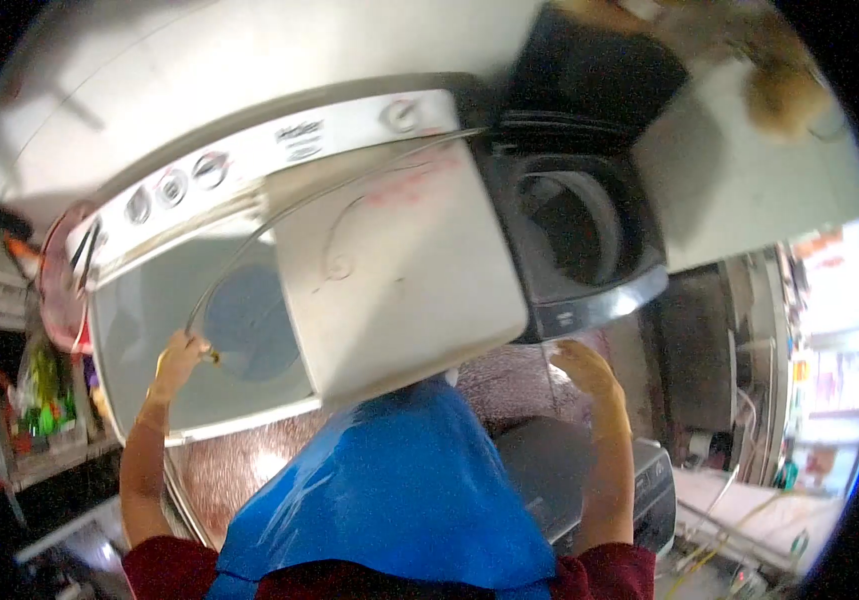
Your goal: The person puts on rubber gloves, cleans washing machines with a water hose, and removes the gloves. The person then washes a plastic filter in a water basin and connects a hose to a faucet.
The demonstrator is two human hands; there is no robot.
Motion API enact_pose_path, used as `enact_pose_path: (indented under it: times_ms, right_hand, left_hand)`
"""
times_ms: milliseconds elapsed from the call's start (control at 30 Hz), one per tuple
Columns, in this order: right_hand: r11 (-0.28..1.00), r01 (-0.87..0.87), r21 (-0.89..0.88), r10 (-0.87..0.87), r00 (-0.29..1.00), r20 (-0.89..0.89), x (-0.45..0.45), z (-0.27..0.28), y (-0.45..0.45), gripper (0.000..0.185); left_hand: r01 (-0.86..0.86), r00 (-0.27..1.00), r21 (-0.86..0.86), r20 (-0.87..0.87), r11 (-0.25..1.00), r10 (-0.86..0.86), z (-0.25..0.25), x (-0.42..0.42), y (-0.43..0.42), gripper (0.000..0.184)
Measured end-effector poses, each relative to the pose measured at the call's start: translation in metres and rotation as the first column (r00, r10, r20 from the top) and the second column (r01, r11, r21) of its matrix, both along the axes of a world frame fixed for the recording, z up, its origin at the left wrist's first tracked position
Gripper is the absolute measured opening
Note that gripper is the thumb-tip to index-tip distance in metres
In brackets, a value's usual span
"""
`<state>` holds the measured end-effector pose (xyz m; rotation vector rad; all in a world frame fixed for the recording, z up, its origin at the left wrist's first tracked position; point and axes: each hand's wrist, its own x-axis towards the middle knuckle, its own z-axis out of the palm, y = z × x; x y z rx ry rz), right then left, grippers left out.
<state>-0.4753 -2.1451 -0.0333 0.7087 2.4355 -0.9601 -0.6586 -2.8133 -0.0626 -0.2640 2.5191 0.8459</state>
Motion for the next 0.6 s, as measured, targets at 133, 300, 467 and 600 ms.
enact_pose_path:
  times_ms: [133, 300, 467, 600]
  right_hand:
    - [0.997, -0.012, 0.076, 0.012, 1.000, -0.006, -0.019, 0.001, 0.040, 0.053]
    - [0.959, 0.154, -0.239, -0.238, 0.897, -0.373, -0.073, 0.024, 0.115, 0.049]
    - [0.897, -0.032, 0.441, 0.318, 0.738, -0.595, -0.203, 0.022, 0.294, 0.033]
    - [0.969, 0.159, 0.189, 0.101, 0.442, -0.891, -0.320, 0.122, 0.358, 0.057]
  left_hand:
    - [-0.142, 0.977, 0.060, -0.151, 0.988, 0.149, -0.056, 0.005, 0.001, 0.027]
    - [-0.383, 0.891, 0.415, -0.071, 0.825, 0.449, -0.106, 0.014, 0.001, 0.015]
    - [-0.488, 0.768, 0.498, -0.146, 0.717, 0.624, -0.110, 0.017, 0.018, 0.014]
    - [-0.613, 0.546, 0.440, -0.364, 0.656, 0.754, -0.083, 0.028, 0.035, 0.009]
